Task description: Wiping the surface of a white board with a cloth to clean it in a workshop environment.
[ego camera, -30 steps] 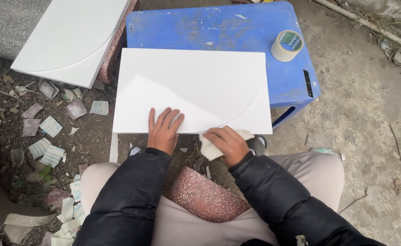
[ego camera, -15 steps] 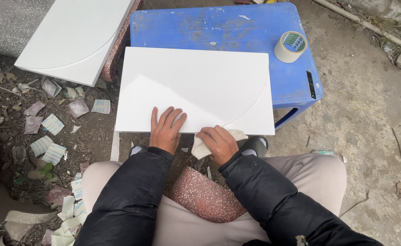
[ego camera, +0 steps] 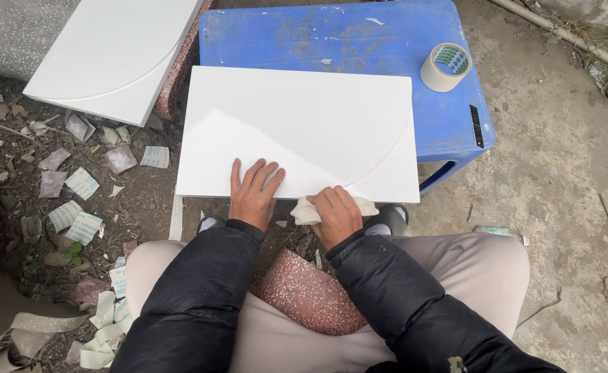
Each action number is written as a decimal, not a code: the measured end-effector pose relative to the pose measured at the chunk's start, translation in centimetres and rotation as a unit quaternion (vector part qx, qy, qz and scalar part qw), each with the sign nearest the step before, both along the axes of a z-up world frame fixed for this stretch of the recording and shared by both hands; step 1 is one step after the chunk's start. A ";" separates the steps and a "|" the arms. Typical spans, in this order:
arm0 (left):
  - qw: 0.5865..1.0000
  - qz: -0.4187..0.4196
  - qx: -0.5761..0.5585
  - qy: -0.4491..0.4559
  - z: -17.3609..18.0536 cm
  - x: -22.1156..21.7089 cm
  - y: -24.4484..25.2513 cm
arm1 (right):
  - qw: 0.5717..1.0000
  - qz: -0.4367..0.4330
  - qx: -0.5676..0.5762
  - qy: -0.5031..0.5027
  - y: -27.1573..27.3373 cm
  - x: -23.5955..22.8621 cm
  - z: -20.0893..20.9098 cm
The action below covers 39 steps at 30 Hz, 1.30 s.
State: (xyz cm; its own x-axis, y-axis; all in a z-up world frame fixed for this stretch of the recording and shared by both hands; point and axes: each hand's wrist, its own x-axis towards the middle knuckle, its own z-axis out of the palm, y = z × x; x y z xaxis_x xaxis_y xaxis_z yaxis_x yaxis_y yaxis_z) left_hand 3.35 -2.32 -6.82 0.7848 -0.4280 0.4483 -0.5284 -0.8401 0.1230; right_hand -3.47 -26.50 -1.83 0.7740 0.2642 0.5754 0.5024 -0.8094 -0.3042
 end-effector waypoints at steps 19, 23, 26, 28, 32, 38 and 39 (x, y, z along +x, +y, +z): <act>1.000 0.003 0.014 0.019 0.5 0.0 -0.1 | 0.974 -0.134 0.062 0.172 -7.3 1.0 1.5; 1.000 0.006 0.011 0.011 0.8 -0.1 -0.1 | 0.985 -0.043 0.032 0.163 -4.2 0.0 -0.4; 1.000 -0.001 0.004 0.006 0.9 -0.2 0.0 | 0.993 -0.041 0.010 0.109 -1.0 -0.1 1.2; 1.000 -0.003 0.006 0.005 1.1 -0.2 0.0 | 0.994 -0.044 0.015 0.103 -0.7 -0.3 1.5; 1.000 -0.003 0.007 -0.002 0.6 -0.2 0.0 | 0.988 -0.055 0.056 0.133 -2.4 -0.1 0.5; 1.000 0.003 0.015 0.006 0.7 0.1 -0.2 | 0.977 -0.127 0.078 0.155 -6.1 0.8 -0.1; 1.000 0.003 0.014 0.006 0.6 0.0 -0.3 | 0.977 -0.127 0.077 0.154 -6.8 0.9 -0.1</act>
State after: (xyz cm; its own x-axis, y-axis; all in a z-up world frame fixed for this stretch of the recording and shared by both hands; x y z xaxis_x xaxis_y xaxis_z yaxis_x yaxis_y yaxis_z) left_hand 3.33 -2.61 -6.20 0.7924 -0.4351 0.4274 -0.5220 -0.8463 0.1061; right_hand -2.57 -33.32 -1.97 0.9460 -0.0298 0.3227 0.1569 -0.8291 -0.5366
